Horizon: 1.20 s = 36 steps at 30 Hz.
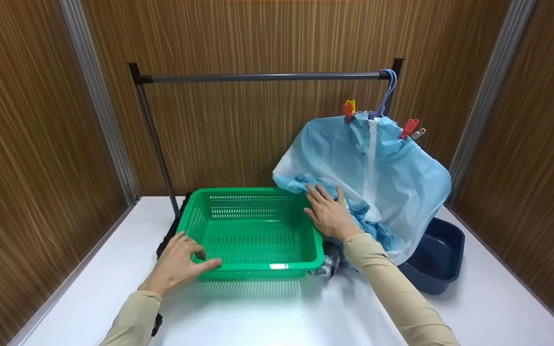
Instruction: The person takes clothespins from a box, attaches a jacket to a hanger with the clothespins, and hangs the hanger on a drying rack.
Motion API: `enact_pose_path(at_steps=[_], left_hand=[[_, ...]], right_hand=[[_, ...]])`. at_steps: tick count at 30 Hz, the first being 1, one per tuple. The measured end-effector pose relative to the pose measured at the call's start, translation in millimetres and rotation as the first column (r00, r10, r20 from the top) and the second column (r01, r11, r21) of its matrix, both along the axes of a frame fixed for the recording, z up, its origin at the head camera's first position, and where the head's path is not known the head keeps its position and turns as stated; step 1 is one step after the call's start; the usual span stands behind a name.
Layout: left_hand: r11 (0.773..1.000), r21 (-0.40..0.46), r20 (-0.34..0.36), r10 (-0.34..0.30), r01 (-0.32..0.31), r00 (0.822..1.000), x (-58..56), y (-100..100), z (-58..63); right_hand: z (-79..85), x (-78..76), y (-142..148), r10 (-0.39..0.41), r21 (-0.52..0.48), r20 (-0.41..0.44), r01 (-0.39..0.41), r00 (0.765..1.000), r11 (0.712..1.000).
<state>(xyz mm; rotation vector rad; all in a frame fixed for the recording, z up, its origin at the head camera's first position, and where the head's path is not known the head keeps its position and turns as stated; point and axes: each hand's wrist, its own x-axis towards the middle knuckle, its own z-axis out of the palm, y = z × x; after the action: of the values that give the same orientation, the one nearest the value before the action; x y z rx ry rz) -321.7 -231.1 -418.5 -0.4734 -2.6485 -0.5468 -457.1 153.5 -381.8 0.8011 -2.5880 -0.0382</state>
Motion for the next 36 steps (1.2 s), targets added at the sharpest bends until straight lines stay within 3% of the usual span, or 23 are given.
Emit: enact_pose_path(at_steps=[3,6,8,16,24,28,36], left_hand=[[1.0,0.001,0.01,-0.005,0.005,1.0,-0.3,1.3,0.6],[1.0,0.003,0.028,-0.005,0.005,1.0,0.0,2.5,0.0],[1.0,0.006,0.038,-0.005,0.005,0.999,0.0,3.1,-0.9],[1.0,0.014,0.044,-0.005,0.004,0.999,-2.4,3.5,-0.4],[1.0,0.011,0.07,0.004,-0.005,0.998,-3.2,3.8,-1.8],[1.0,0.01,0.059,0.001,-0.001,0.998,-4.3,3.9,-1.3],[1.0,0.017,0.056,0.001,-0.002,0.998,-1.7,3.8,1.8]], right_hand=[[-0.8,-5.6,6.6,-0.119,-0.045,0.108,0.124,0.987,0.991],[-5.1,-9.5,18.0,-0.24,-0.067,0.211,0.259,0.948,0.963],[-8.9,-11.1,25.4,-0.278,-0.054,0.238,0.299,0.931,0.953],[-18.9,-13.2,33.6,-0.145,-0.086,0.171,0.161,0.975,0.983],[-19.9,-9.9,29.8,-0.167,-0.021,0.259,0.178,0.951,0.984],[-20.0,-9.8,29.8,-0.085,-0.053,0.238,0.101,0.968,0.993],[-11.9,-0.2,32.7,0.019,-0.174,0.269,0.029,0.963,0.984]])
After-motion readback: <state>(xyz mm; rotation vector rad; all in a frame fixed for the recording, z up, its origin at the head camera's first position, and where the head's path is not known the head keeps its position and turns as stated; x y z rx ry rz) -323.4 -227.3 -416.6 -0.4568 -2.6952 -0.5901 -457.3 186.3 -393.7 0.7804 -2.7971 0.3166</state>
